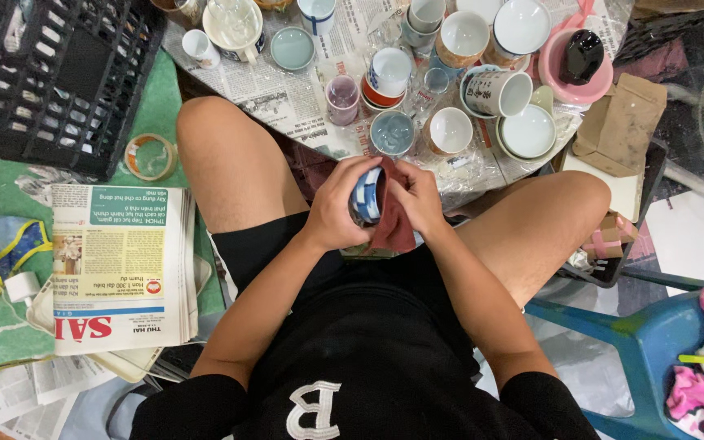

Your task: The person sits at a table covered with newspaper and wipes various small ceramic cups and a glass with a red cloth. They handle each item one at a time, rotating it while wiping, then place it back on the table.

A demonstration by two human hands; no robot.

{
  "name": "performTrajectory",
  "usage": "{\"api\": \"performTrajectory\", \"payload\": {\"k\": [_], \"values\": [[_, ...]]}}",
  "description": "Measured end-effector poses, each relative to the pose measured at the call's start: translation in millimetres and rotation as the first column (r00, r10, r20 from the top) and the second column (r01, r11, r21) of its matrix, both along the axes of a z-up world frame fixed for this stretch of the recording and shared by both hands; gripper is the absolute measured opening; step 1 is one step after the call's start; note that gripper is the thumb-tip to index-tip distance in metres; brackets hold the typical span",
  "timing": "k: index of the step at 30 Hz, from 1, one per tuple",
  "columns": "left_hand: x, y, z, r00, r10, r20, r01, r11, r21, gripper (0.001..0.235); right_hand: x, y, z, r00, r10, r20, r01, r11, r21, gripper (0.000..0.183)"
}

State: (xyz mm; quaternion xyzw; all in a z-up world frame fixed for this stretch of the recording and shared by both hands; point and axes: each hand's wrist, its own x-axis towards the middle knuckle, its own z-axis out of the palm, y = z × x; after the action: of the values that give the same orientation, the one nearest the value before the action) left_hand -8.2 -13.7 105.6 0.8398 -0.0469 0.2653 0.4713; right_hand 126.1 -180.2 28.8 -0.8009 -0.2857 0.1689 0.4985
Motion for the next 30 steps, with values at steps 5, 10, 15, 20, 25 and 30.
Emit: {"api": "performTrajectory", "payload": {"k": [5, 10, 15, 20, 25, 30], "values": [[3.5, -6.9, -21.4, 0.986, 0.085, 0.146, -0.061, 0.985, -0.164, 0.094, -7.3, 9.9, -29.3, 0.774, 0.188, -0.605, 0.175, 0.854, 0.490, 0.052], [4.1, -11.0, -27.1, 0.969, 0.125, 0.215, -0.115, 0.992, -0.060, 0.098, -15.4, 19.6, -35.5, 0.417, 0.385, -0.823, 0.274, 0.811, 0.518, 0.051], [4.5, -12.0, -11.8, 0.981, 0.141, 0.132, -0.145, 0.989, 0.023, 0.094, -15.8, 17.1, -33.9, 0.555, 0.422, -0.717, 0.132, 0.806, 0.577, 0.046], [8.1, -7.8, 2.2, 0.977, 0.190, 0.096, -0.192, 0.981, 0.010, 0.091, -8.5, 21.3, -26.8, 0.530, 0.299, -0.793, 0.197, 0.867, 0.458, 0.049], [11.4, 26.8, 6.0, 0.971, 0.148, -0.186, -0.197, 0.939, -0.282, 0.088, -19.8, -16.2, 8.5, 0.606, 0.253, -0.754, -0.177, 0.967, 0.182, 0.047], [38.8, 78.0, 15.2, 0.965, 0.184, -0.185, -0.204, 0.974, -0.094, 0.097, -29.4, -18.0, 61.0, 0.137, 0.224, -0.965, 0.116, 0.964, 0.240, 0.048]]}}
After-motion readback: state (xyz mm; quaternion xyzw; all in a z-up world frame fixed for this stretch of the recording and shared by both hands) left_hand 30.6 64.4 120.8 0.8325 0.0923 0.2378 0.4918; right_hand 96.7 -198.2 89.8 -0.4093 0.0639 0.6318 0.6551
